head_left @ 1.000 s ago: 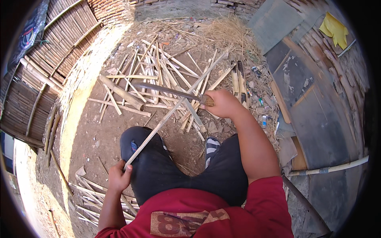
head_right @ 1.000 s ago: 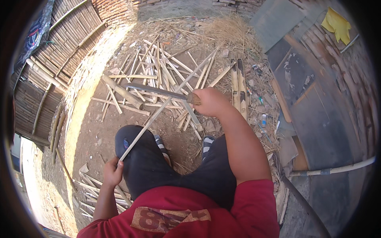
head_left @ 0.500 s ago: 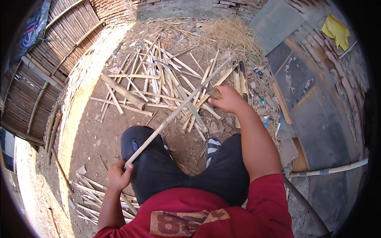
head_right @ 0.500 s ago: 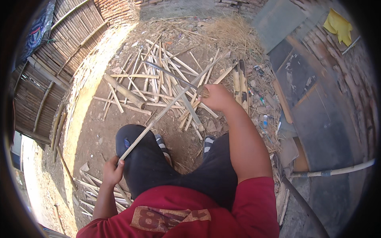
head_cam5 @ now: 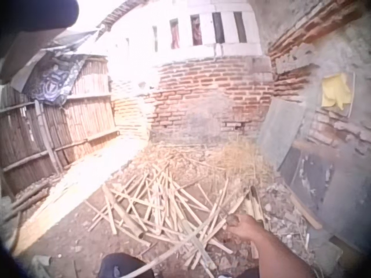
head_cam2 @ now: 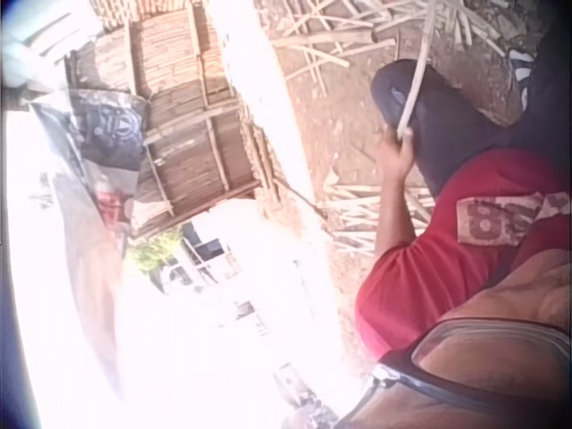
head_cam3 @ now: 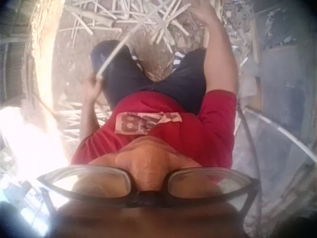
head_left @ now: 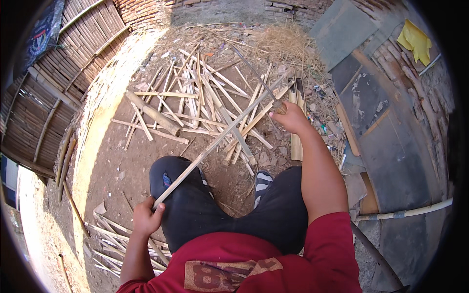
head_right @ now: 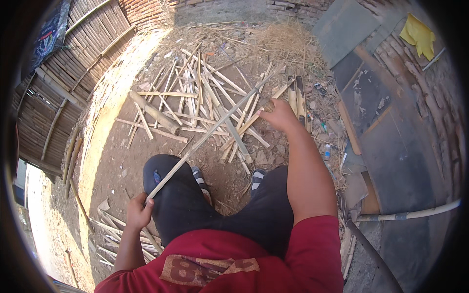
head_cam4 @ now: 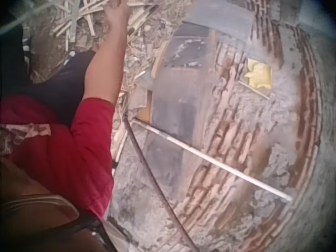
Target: The person splits pieces of bamboo using a machete and then shaves the edges of the wood while sitting on the ground.
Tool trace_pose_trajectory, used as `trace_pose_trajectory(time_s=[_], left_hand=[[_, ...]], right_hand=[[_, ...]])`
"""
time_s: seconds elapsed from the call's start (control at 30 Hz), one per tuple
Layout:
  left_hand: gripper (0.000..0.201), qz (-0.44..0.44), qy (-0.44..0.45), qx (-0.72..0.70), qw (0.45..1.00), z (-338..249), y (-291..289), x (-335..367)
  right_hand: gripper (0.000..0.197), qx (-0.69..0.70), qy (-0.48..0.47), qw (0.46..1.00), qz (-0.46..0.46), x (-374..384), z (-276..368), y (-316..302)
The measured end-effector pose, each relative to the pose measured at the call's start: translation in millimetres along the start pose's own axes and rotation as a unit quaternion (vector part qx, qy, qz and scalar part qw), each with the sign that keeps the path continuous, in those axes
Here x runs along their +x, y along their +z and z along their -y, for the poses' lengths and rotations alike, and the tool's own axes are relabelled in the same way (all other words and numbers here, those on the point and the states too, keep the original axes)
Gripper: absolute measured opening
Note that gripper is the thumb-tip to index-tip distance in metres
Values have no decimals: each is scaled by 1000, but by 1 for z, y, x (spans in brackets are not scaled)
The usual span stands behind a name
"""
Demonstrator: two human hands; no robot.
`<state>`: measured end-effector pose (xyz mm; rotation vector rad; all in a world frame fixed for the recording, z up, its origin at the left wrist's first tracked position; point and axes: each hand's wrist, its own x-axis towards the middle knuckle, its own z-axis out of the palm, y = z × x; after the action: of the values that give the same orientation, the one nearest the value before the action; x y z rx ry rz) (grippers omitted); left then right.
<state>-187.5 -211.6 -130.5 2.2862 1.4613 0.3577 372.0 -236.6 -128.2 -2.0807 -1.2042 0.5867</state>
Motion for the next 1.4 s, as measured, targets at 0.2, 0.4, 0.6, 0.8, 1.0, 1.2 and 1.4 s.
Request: trace_pose_trajectory(time_s=[0.2, 0.4, 0.6, 0.8, 1.0, 1.2, 1.4], left_hand=[[74, 11, -20, -56, 998, 1, 1, -1], [74, -13, -17, -40, 999, 4, 5, -8], [75, 16, -35, -47, 998, 0, 1, -3], [73, -8, -39, -52, 998, -3, 6, -6], [70, -20, -14, 28, 999, -7, 4, -9], [70, -25, -7, 38, 999, -8, 1, -5], [72, 5, -57, 17, 998, -10, -2, -3]], right_hand=[[44, -168, -162, 961, 151, -50, 81, 28], [50, -141, -156, 958, 193, -32, 72, 23], [43, 3, -88, 996, 5, -22, 36, 20], [37, -161, -248, 948, 122, -52, 79, 36], [47, -69, -33, 987, 140, -21, 63, 11], [48, -67, -71, 995, 22, -8, 27, 18], [44, -193, -201, 942, 185, -56, 87, 28]])
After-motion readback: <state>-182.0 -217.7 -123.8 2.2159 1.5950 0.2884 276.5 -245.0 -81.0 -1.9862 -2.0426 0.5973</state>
